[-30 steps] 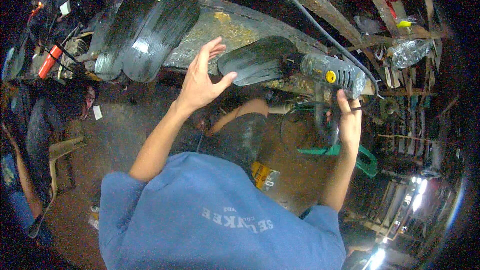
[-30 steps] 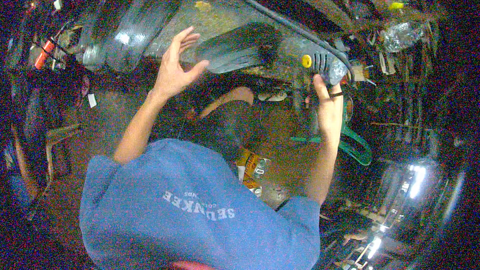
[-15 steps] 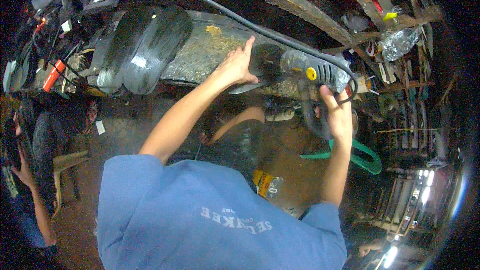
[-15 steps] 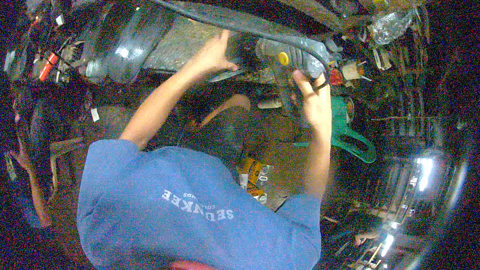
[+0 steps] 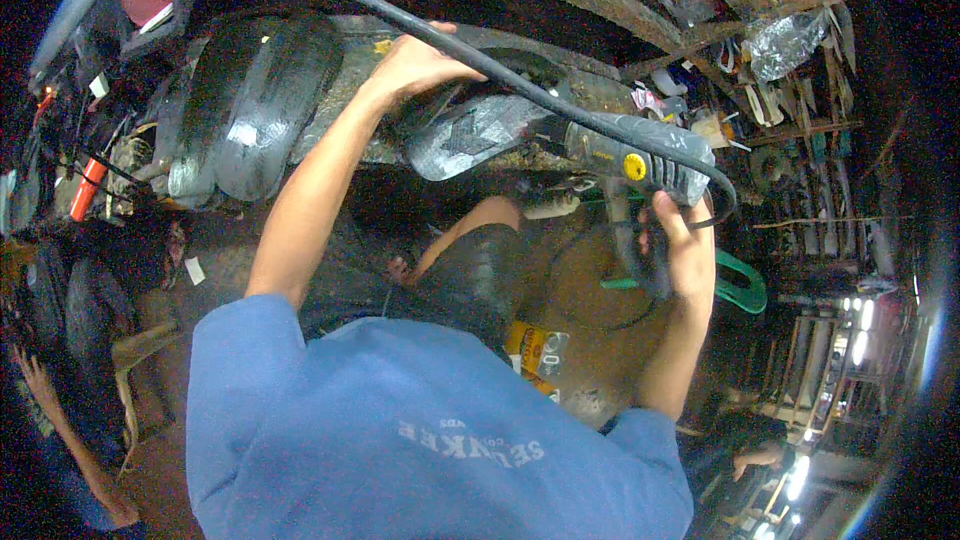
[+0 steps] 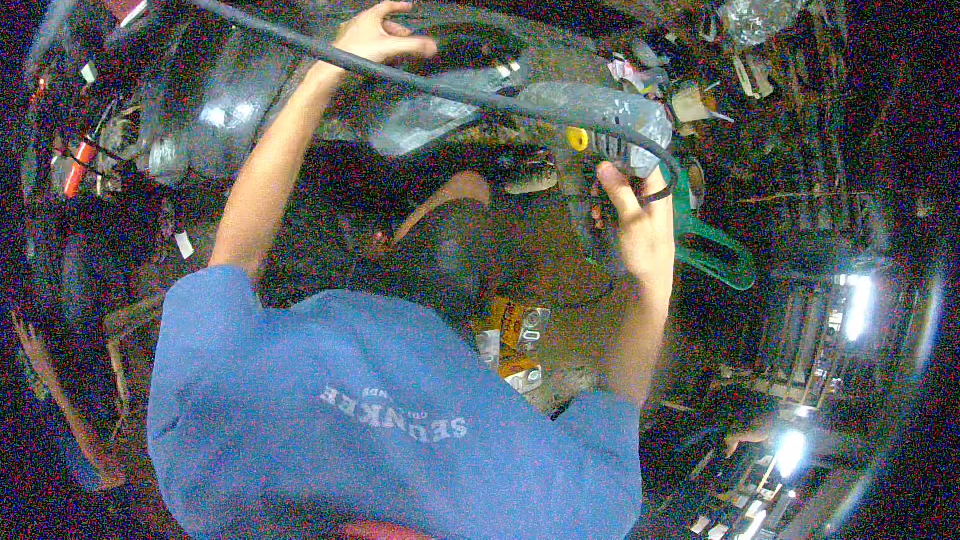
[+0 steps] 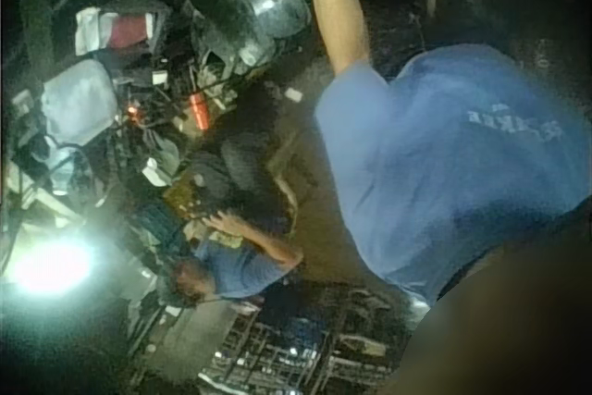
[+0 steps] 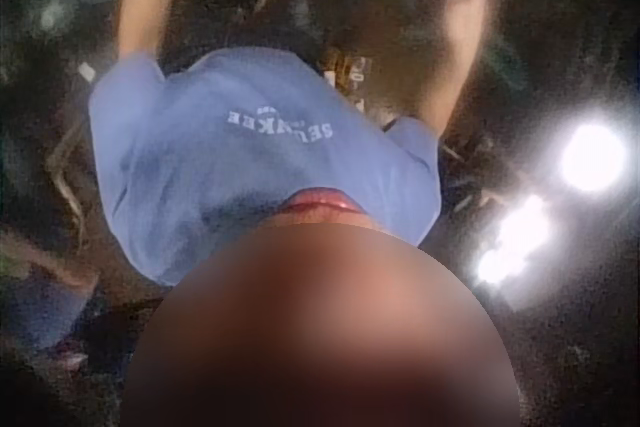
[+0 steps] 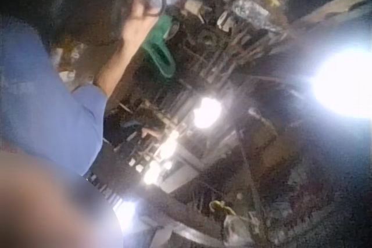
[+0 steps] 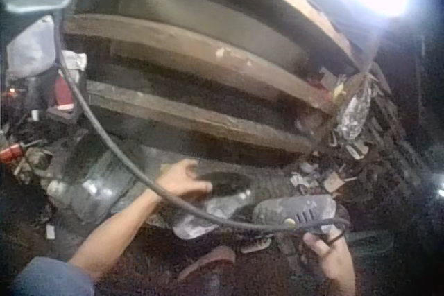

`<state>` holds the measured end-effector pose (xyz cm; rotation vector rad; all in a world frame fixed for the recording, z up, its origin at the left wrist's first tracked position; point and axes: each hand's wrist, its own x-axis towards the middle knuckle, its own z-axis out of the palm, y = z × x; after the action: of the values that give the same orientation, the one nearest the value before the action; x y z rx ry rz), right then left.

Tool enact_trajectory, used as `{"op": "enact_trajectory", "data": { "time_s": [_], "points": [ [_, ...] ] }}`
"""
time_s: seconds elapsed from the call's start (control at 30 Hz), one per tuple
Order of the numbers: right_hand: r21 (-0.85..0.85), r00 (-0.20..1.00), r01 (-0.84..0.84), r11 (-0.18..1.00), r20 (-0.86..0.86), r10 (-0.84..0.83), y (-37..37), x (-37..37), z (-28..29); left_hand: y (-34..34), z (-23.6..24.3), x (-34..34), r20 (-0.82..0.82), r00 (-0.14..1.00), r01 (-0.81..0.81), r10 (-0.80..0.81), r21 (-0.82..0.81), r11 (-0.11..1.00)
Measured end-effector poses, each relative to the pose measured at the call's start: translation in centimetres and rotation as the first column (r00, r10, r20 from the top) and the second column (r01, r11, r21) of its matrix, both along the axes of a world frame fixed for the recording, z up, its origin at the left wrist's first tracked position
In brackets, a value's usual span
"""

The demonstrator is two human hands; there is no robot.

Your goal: The person uses a handheld electric sander to smooth the textured sole of a black slipper. They repeatedly sand the sole, flip the slipper to check the surface, and place it on a nearby shelf before retrieving another slipper to continue the process.

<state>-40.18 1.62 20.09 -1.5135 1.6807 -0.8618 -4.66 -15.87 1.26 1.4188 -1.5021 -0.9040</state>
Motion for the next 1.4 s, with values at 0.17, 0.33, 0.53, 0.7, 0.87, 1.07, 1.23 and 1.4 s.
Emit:
{"op": "enact_trajectory", "data": {
  "time_s": [0.17, 0.33, 0.53, 0.7, 0.87, 1.07, 1.23, 1.4],
  "points": [
    [-0.076, 1.0, 0.008, 0.997, -0.029, -0.011, -0.8, 0.0, -0.6, 3.0, 0.7, 1.1, -0.484, 0.874, 0.179, -0.043, 0.238, 0.955],
    [-0.077, 0.997, 0.075, 0.994, -0.016, -0.076, -1.3, 0.2, -0.3, 4.0, 1.6, 0.8, -0.565, 0.824, 0.227, -0.049, 0.25, 0.941],
    [-0.085, 0.991, 0.021, 0.996, -0.127, -0.032, -2.8, 0.5, -0.5, 5.3, 2.0, 1.1, -0.625, 0.777, 0.234, -0.074, 0.178, 0.956],
    [-0.025, 0.986, 0.089, 0.996, -0.141, -0.092, -3.8, -0.1, -1.0, 9.1, 2.1, 2.1, -0.802, 0.587, 0.317, -0.112, 0.1, 0.943],
    [-0.148, 0.975, 0.092, 0.985, -0.186, -0.119, -5.6, -0.7, -2.4, 14.4, 2.0, 4.0, -0.879, 0.478, 0.327, 0.004, 0.181, 0.927],
    [-0.106, 0.99, 0.082, 0.991, -0.107, -0.094, -7.7, -1.4, -3.8, 19.3, 2.3, 5.1, -0.92, 0.392, 0.212, 0.01, 0.101, 0.972],
    [-0.149, 0.998, 0.032, 0.988, -0.041, -0.039, -9.1, -1.0, -5.0, 21.5, 2.5, 5.9, -0.883, 0.467, 0.181, 0.048, 0.149, 0.972],
    [-0.089, 0.999, 0.033, 0.995, 0.024, -0.031, -8.5, -0.1, -4.7, 22.5, 2.3, 6.3, -0.891, 0.453, 0.194, 0.026, 0.127, 0.973]
  ]
}}
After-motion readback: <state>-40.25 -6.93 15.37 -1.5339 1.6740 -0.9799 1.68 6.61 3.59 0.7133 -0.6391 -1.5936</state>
